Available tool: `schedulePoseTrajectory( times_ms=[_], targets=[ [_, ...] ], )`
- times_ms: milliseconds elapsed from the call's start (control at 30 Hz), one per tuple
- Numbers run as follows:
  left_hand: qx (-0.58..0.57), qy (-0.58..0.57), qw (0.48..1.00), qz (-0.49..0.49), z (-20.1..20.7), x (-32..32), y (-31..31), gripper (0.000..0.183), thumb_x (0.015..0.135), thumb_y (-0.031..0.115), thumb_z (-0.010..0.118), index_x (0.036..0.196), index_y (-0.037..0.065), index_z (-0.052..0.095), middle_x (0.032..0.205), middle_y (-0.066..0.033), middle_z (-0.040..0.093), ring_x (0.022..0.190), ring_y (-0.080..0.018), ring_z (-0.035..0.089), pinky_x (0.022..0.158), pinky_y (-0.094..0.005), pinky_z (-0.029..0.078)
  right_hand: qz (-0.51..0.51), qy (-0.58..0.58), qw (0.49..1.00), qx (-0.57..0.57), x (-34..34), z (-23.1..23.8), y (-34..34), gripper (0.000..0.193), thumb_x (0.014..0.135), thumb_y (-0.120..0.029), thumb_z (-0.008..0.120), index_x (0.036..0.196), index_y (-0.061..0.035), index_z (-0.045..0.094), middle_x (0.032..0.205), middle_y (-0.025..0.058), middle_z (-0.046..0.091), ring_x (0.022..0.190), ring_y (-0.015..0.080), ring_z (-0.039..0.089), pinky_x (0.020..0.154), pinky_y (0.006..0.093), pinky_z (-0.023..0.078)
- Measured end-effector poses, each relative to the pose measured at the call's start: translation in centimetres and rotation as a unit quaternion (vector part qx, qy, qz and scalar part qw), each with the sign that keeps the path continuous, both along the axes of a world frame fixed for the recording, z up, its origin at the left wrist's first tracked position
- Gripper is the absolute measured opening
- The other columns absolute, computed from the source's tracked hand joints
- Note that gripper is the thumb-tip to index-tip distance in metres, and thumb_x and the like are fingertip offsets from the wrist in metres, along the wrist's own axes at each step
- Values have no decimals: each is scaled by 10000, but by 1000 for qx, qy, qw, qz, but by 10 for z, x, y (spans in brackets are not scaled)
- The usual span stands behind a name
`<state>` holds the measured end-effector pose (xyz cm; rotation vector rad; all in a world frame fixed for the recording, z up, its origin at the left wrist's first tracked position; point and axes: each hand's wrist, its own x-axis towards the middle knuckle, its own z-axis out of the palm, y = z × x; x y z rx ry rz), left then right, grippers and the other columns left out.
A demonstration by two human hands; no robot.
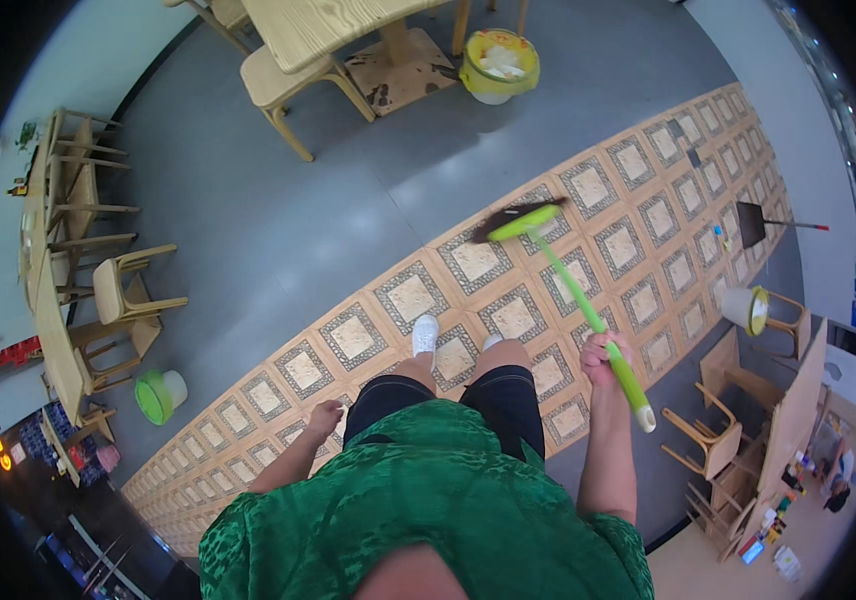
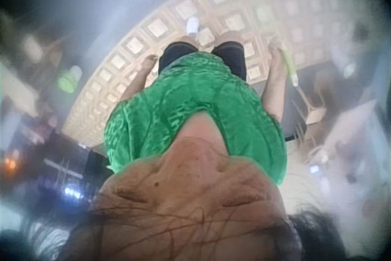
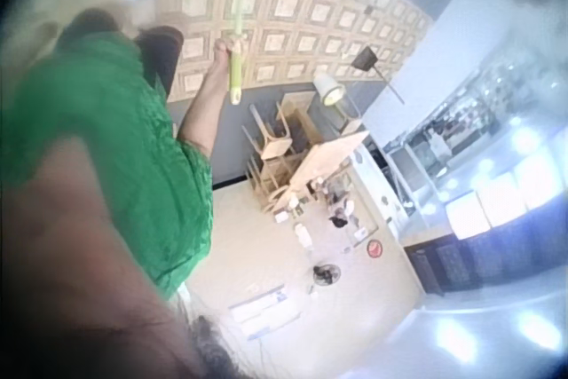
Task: The person sweeps the tiled floor of a dining area using a green broom. They move wooden chairs to access areas underneath tables and sweep debris into a dustpan. The person also briefly handles a bottle on a table.
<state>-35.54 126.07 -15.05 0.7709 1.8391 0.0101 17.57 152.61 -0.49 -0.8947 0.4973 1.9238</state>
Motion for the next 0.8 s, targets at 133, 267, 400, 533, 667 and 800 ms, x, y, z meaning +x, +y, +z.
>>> schedulePoseTrajectory(
  times_ms=[133,267,400,533,667,800],
  targets=[
    [14,-70,996,57,5,20,53,273,783,80,542,1042,-3,560,814,-79,612,704,-159,576,623,-270,468,42,-226,973,1,-33,26,19,356,743,-134,474,1097,-168,448,539,-21,394,392,98,381,329,232,277],
    [8,-101,987,126,9,26,107,291,783,157,539,1036,16,566,787,-108,616,713,-204,590,657,-308,469,115,-223,968,-18,-30,74,36,683,741,-131,443,1346,-338,202,539,-5,359,372,129,356,321,253,281],
    [-13,-19,995,96,16,40,164,281,768,92,537,1039,24,572,810,-86,624,720,-161,576,648,-282,461,164,-57,983,59,-19,70,93,487,775,-124,429,1246,-227,360,524,13,374,349,130,341,307,258,262],
    [-51,-100,986,122,50,76,232,266,800,78,522,1053,4,560,803,-64,610,721,-144,557,671,-270,454,164,189,961,115,-71,-24,196,381,820,-134,416,1198,-175,400,521,20,399,368,130,357,304,254,257],
    [43,-87,989,111,78,107,304,247,831,86,524,1059,-4,556,797,-48,581,724,-117,527,678,-251,442,140,181,973,-13,-86,-91,263,234,781,-122,450,1014,-101,439,514,0,396,414,113,412,335,254,292],
    [28,-101,984,147,84,117,342,248,834,84,518,1064,0,560,846,-63,603,752,-121,541,676,-246,442,72,282,954,73,10,-64,258,112,778,-155,467,680,-105,448,499,-21,383,393,100,390,337,228,280]
  ],
)
